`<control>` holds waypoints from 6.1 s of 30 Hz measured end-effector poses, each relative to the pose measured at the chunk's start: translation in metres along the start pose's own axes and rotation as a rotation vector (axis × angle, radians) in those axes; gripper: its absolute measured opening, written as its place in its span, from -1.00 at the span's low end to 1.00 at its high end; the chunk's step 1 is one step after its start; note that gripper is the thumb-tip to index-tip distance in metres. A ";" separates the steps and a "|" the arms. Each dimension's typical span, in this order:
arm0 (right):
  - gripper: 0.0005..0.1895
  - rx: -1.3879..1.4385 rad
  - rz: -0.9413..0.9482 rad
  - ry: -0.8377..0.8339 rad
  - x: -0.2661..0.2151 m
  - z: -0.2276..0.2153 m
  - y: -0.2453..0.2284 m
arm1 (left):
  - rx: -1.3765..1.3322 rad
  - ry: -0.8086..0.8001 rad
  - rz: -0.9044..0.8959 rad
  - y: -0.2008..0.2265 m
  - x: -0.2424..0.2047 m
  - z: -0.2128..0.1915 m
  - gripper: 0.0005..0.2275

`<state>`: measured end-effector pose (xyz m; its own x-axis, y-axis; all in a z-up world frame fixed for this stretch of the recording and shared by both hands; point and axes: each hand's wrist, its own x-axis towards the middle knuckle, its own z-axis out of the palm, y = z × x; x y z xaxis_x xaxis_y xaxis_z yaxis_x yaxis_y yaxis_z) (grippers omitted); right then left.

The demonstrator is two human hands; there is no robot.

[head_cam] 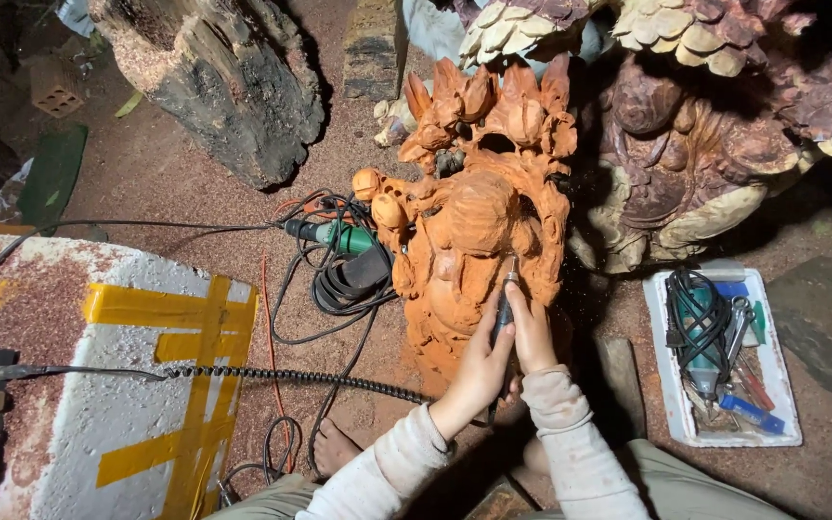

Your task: Using a handheld rotary tool to carve and refine the details of a wooden statue.

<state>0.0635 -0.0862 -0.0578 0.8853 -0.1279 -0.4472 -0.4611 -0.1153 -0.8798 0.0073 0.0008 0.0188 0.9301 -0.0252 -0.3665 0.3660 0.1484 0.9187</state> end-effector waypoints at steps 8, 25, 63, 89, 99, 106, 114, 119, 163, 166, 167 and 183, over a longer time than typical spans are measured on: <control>-0.41 -0.020 -0.003 0.016 0.002 -0.001 0.001 | -0.031 -0.018 0.036 -0.016 0.009 -0.003 -0.50; -0.34 -0.079 0.014 -0.024 0.006 -0.002 0.008 | -0.060 0.015 0.000 -0.017 0.006 -0.004 -0.50; -0.54 0.107 -0.166 -0.186 0.008 -0.008 0.021 | -0.036 0.047 0.037 -0.003 -0.021 0.011 -0.43; -0.54 0.396 -0.341 -0.614 -0.083 0.075 0.002 | 0.311 0.436 0.486 0.020 -0.170 -0.056 -0.47; -0.57 0.493 -0.398 -0.647 -0.112 0.050 -0.015 | 0.368 0.390 0.474 0.022 -0.184 -0.042 -0.46; -0.59 0.586 -0.433 -0.619 -0.140 0.038 -0.028 | 0.413 0.341 0.460 0.028 -0.190 -0.035 -0.46; -0.57 0.521 -0.424 -0.586 -0.129 0.042 -0.024 | 0.422 0.312 0.433 0.032 -0.186 -0.044 -0.44; -0.58 0.462 -0.454 -0.568 -0.103 0.058 -0.007 | 0.407 0.314 0.420 0.024 -0.171 -0.060 -0.41; -0.32 0.065 0.054 0.139 -0.026 0.028 0.029 | 0.113 -0.084 -0.040 0.003 -0.028 -0.037 -0.54; -0.31 0.088 0.091 0.173 -0.017 0.025 0.022 | 0.129 -0.121 -0.086 0.004 -0.020 -0.030 -0.52; -0.31 0.088 0.094 0.172 -0.008 0.022 0.030 | 0.129 -0.120 -0.088 0.006 -0.019 -0.029 -0.52; -0.40 0.155 0.123 0.072 -0.011 0.006 -0.027 | 0.214 -0.105 -0.121 0.031 -0.002 -0.009 -0.47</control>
<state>0.0668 -0.0755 -0.0307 0.8137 -0.2021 -0.5451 -0.5457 0.0579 -0.8360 0.0170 0.0144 0.0468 0.8731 -0.1341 -0.4687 0.4628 -0.0738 0.8834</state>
